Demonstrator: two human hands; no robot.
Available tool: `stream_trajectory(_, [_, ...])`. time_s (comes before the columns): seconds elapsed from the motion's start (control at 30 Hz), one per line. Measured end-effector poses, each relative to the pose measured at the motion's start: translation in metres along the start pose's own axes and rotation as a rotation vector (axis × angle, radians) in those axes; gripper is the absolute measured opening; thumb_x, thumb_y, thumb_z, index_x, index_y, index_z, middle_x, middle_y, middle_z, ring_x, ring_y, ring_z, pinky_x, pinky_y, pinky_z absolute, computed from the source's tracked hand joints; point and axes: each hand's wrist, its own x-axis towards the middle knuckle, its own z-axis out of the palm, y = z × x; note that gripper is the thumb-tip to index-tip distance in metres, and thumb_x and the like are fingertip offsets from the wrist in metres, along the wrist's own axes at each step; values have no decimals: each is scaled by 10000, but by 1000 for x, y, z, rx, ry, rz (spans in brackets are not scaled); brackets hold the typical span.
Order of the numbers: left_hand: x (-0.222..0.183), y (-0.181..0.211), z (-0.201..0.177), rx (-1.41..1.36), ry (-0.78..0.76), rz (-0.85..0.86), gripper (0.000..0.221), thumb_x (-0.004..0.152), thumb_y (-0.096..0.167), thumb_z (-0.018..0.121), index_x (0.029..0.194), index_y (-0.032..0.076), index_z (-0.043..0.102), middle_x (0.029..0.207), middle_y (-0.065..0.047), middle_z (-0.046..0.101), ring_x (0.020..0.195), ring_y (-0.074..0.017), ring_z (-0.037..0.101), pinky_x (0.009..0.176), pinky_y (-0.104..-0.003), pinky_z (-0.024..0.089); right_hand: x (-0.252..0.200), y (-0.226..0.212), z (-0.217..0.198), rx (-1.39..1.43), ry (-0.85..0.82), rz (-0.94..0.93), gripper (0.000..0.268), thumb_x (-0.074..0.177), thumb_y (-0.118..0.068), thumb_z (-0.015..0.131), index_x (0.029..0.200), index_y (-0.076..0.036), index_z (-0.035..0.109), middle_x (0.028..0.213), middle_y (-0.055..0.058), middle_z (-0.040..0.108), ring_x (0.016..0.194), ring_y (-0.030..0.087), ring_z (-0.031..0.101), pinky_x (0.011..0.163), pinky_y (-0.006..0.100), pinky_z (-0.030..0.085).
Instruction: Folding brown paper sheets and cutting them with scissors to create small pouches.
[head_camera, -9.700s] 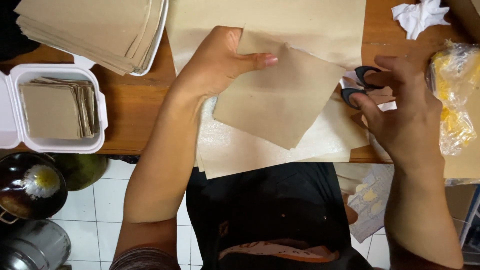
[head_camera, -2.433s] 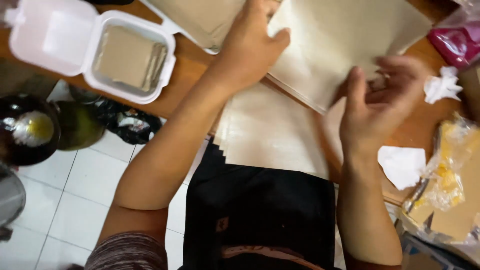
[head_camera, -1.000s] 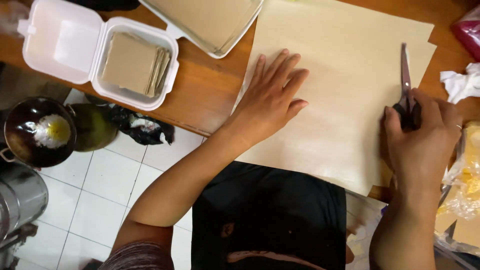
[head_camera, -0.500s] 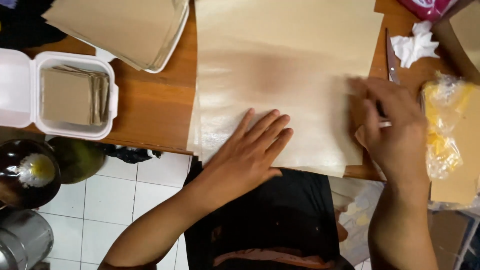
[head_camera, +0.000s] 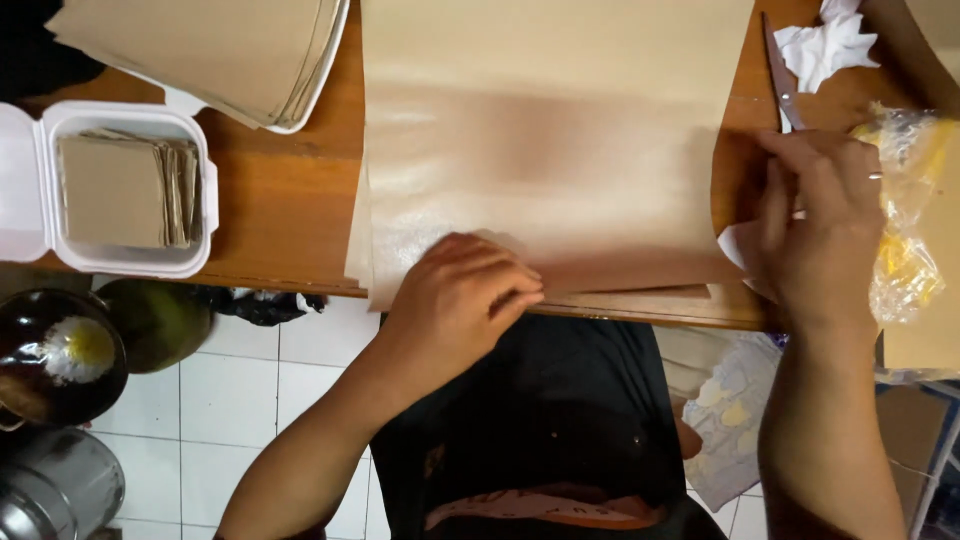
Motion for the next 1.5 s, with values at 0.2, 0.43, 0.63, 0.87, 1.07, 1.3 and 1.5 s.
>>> stream_trajectory(0.2, [-5, -5, 9, -78, 14, -327, 199, 777, 167, 833, 766, 144, 636, 811, 29, 694, 844, -211, 618, 786, -324, 471, 1, -25, -34, 224, -222, 157, 354, 1036, 179, 438, 1292, 78, 661, 1132, 221, 693, 981, 307, 642, 857, 396, 486])
stream_trajectory(0.43, [1, 5, 0, -116, -109, -504, 189, 748, 302, 834, 751, 173, 697, 793, 61, 731, 826, -171, 637, 783, -310, 467, -2, -26, -37, 506, -331, 176, 177, 940, 50, 569, 1098, 72, 646, 1232, 231, 628, 1238, 370, 604, 1118, 451, 486])
stream_trajectory(0.63, [-8, 45, -34, 159, -159, -315, 199, 835, 239, 736, 956, 108, 648, 944, -22, 729, 897, -260, 647, 854, -397, 433, -31, -5, -26, 517, -201, 438, 62, 1061, 32, 574, 1065, 72, 621, 1115, 184, 656, 1092, 270, 637, 1021, 374, 533])
stream_trajectory(0.87, [-37, 25, -71, -35, 72, -883, 571, 801, 290, 862, 620, 110, 352, 554, 56, 386, 578, -65, 327, 545, -224, 315, -45, 23, -2, 441, -9, 630, 73, 1183, -28, 618, 1166, 2, 555, 1050, 73, 598, 954, 122, 539, 894, 254, 453])
stream_trajectory(1.07, [-36, 8, -52, -348, 258, -1070, 115, 865, 183, 729, 878, 100, 651, 569, 56, 363, 520, -38, 401, 527, -212, 502, 26, -40, 1, 16, 242, -16, 166, 1110, 46, 556, 1150, 181, 467, 1106, 323, 463, 1062, 478, 471, 972, 543, 397])
stream_trajectory(1.3, [-53, -7, -34, -354, 395, -1034, 120, 891, 159, 719, 933, 128, 611, 653, 76, 420, 596, -15, 352, 572, -181, 351, 27, -84, 26, -33, 49, -81, 130, 1007, -47, 725, 1090, 52, 707, 1207, 244, 601, 1126, 379, 553, 1122, 498, 265])
stream_trajectory(1.5, [-53, -17, -28, -18, 362, -954, 412, 858, 226, 800, 808, 130, 402, 543, 29, 312, 500, -102, 300, 529, -271, 326, 34, -94, 41, -10, -244, -31, 476, 1128, -324, 519, 1376, 43, 692, 1371, 293, 665, 1309, 460, 621, 1189, 604, -28])
